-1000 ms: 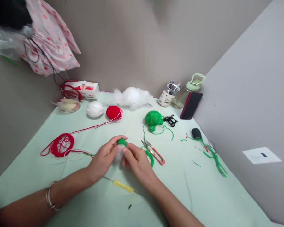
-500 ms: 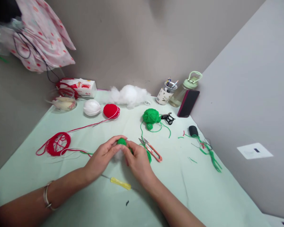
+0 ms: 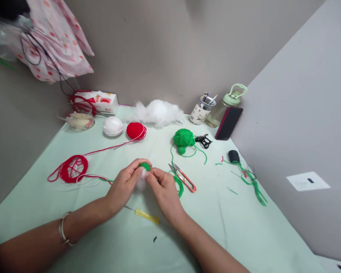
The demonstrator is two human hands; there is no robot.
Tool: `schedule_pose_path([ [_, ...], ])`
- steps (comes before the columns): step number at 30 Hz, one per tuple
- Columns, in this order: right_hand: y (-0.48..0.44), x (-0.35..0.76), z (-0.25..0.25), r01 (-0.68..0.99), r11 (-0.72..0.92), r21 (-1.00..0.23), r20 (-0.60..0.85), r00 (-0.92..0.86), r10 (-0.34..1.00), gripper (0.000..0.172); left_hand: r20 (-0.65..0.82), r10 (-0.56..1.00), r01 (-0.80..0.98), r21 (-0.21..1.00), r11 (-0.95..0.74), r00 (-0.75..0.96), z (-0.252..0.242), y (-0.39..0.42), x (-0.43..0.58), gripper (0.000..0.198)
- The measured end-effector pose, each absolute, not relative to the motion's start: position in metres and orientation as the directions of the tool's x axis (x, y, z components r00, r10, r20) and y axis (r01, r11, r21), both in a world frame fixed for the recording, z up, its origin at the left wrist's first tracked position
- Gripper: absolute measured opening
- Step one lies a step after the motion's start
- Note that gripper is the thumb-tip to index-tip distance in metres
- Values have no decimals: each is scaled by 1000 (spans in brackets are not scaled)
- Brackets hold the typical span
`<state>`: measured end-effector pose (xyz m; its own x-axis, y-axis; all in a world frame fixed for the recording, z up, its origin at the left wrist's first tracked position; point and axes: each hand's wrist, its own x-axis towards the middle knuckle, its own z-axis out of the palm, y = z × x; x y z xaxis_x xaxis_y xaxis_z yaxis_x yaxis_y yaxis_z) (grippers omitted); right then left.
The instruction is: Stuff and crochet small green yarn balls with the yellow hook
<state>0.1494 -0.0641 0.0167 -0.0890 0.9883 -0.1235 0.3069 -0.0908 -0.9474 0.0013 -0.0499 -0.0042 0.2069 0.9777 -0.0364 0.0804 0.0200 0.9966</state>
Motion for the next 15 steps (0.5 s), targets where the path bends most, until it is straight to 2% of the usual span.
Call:
schedule_pose_path([
  [6, -63, 153, 13, 330, -110, -938, -114, 6, 993, 37, -35, 965, 54, 998, 21, 259, -6, -56, 0, 31],
  [10, -64, 158, 15, 344, -112, -932, -120, -3, 993, 40, -23, 947, 72, 997, 0, 321, -7, -55, 0, 34],
  [15, -73, 156, 15, 553, 44, -832, 17, -55, 998, 36, -14, 960, 79, 997, -8, 279, -6, -53, 0, 27],
])
